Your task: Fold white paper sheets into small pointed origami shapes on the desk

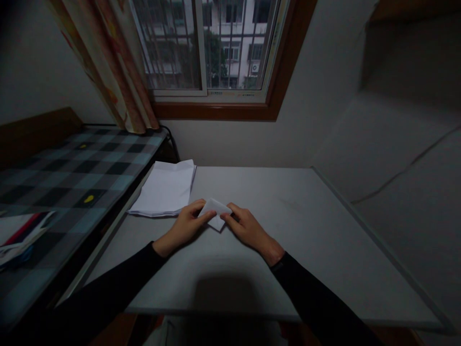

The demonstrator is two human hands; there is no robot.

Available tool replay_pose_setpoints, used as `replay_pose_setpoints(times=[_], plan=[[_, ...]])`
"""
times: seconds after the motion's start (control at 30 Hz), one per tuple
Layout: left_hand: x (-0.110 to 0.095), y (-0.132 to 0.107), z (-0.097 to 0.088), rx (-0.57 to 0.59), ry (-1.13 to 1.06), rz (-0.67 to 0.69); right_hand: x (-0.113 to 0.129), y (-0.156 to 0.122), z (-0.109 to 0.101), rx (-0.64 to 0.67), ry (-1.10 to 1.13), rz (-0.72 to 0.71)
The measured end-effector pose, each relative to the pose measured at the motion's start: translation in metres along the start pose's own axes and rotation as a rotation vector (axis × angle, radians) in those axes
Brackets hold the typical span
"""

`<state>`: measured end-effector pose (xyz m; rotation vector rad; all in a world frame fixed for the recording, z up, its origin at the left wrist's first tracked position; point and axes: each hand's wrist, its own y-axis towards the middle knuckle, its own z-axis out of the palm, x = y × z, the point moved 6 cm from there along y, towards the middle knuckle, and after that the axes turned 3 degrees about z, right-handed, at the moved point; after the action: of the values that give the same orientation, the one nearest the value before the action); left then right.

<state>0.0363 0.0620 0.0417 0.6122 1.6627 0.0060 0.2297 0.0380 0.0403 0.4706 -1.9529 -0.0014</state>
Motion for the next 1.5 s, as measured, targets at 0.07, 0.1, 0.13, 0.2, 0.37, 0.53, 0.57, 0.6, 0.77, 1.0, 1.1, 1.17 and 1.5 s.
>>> replay_pose_setpoints(times=[0.07,0.1,0.13,0.2,0.37,0.53,0.57,0.6,0.77,1.0,1.1,1.17,1.5], plan=[[0.007,0.001,-0.002,-0.053,-0.093,-0.052,0.002,-0.001,0.000,0.007,0.088,-0.011],[0.011,0.001,-0.002,-0.074,-0.148,-0.084,0.003,-0.001,0.000,0.013,0.123,-0.024],[0.014,0.001,-0.001,-0.087,-0.201,-0.116,0.005,0.000,0.001,0.019,0.141,-0.040],[0.020,0.000,0.002,-0.087,-0.279,-0.165,0.007,0.001,0.002,0.014,0.133,-0.074],[0.021,-0.003,0.015,-0.018,-0.321,-0.188,0.010,0.006,0.005,-0.076,0.067,-0.143],[0.010,-0.008,0.025,0.086,-0.200,-0.085,0.006,0.005,-0.001,-0.232,-0.025,-0.147],[0.007,-0.009,0.027,0.117,-0.177,-0.067,0.005,0.005,-0.002,-0.242,-0.021,-0.144],[0.004,-0.010,0.029,0.150,-0.157,-0.052,0.005,0.005,-0.002,-0.250,-0.017,-0.146],[-0.004,-0.012,0.029,0.210,-0.126,-0.027,0.015,0.003,-0.005,-0.284,-0.144,-0.254],[0.005,-0.009,0.029,0.141,-0.128,-0.152,0.023,0.001,0.012,-0.143,-0.471,-0.417],[0.010,-0.007,0.026,0.087,-0.150,-0.184,0.028,0.001,0.016,-0.084,-0.488,-0.432],[0.015,-0.006,0.023,0.051,-0.189,-0.203,0.033,0.000,0.016,-0.056,-0.478,-0.429],[0.022,-0.006,0.023,0.027,-0.448,-0.276,0.031,0.000,0.003,-0.184,-0.524,-0.410]])
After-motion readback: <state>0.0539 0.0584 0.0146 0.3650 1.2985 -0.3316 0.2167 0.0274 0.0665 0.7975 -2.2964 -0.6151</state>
